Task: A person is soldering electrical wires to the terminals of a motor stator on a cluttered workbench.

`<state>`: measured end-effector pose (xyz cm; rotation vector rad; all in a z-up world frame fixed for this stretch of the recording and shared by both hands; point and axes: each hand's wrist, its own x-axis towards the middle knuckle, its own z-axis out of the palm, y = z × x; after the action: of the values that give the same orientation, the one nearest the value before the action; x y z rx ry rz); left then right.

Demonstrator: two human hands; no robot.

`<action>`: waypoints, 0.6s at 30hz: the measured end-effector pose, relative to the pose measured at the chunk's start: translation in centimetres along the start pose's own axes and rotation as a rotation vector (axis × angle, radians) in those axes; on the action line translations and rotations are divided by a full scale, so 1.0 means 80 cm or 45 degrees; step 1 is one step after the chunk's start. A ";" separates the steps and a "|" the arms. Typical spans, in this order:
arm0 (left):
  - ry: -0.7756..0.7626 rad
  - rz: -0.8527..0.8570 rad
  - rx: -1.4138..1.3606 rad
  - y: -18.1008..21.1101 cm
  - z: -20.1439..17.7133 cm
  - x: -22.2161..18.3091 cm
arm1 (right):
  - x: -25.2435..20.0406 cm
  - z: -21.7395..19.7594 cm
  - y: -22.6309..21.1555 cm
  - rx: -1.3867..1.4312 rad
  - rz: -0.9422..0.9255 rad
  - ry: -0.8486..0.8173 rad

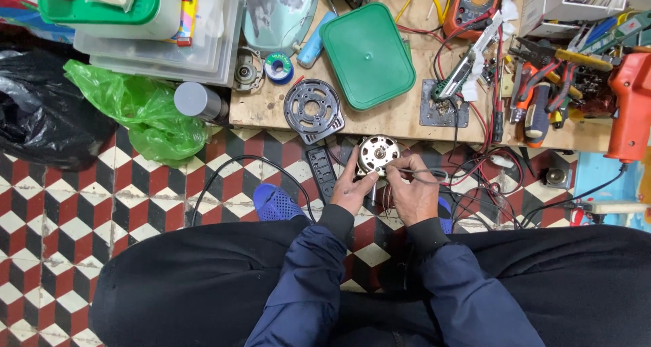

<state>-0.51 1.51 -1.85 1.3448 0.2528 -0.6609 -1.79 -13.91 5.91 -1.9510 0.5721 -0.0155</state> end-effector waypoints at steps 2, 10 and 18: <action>0.014 -0.005 -0.008 0.002 0.004 -0.001 | 0.001 0.000 -0.002 -0.008 0.001 0.013; 0.034 0.003 -0.021 -0.005 -0.005 0.005 | -0.002 0.000 -0.007 0.020 0.001 0.028; 0.084 -0.031 -0.033 -0.004 0.001 0.008 | -0.003 0.001 -0.006 0.037 -0.009 0.047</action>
<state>-0.24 1.25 -2.46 1.3421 0.3302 -0.6325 -1.78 -13.62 6.39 -1.9281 0.5859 -0.0639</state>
